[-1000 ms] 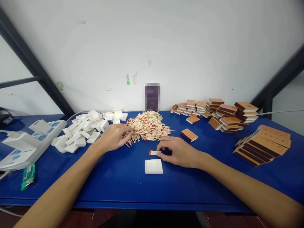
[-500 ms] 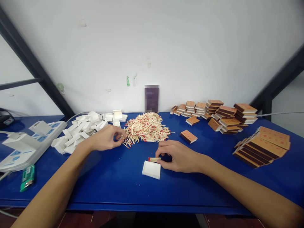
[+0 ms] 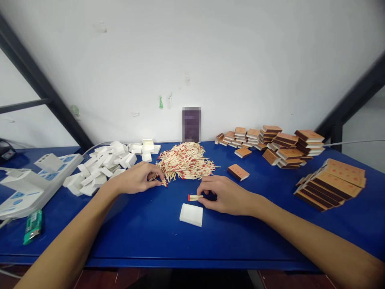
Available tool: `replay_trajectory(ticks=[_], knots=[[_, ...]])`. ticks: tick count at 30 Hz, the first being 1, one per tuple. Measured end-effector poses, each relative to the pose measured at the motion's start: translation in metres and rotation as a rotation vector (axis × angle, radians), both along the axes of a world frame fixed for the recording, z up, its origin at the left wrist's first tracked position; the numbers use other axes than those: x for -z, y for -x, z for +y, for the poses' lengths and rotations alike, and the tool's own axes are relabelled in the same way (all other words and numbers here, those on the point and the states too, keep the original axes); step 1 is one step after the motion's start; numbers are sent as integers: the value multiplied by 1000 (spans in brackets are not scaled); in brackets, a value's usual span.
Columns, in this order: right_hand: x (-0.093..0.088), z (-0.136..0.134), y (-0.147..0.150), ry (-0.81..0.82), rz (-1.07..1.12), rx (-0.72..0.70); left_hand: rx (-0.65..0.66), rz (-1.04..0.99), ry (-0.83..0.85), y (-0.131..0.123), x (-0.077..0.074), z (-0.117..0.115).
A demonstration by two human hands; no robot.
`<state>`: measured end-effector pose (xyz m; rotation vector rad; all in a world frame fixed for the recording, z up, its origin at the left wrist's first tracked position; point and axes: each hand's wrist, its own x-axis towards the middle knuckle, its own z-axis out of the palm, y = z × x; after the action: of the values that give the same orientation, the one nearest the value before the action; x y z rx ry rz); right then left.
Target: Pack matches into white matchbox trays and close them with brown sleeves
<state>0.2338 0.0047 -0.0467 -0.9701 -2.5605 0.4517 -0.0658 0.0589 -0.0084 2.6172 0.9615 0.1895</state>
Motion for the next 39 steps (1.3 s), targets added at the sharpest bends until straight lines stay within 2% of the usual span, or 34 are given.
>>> replay_trajectory(ticks=[6, 12, 24, 32, 39], knots=[[3, 0, 3, -7, 6, -31, 14, -59, -13, -8, 4, -3], [7, 1, 10, 3, 46, 0, 22, -56, -77, -19, 8, -9], [-5, -11, 11, 108, 16, -165, 91, -70, -218, -44, 22, -24], [0, -5, 3, 17, 12, -62, 70, -43, -292, -47, 26, -26], [4, 0, 5, 0, 71, -3, 89, -65, -329, -57, 34, -26]])
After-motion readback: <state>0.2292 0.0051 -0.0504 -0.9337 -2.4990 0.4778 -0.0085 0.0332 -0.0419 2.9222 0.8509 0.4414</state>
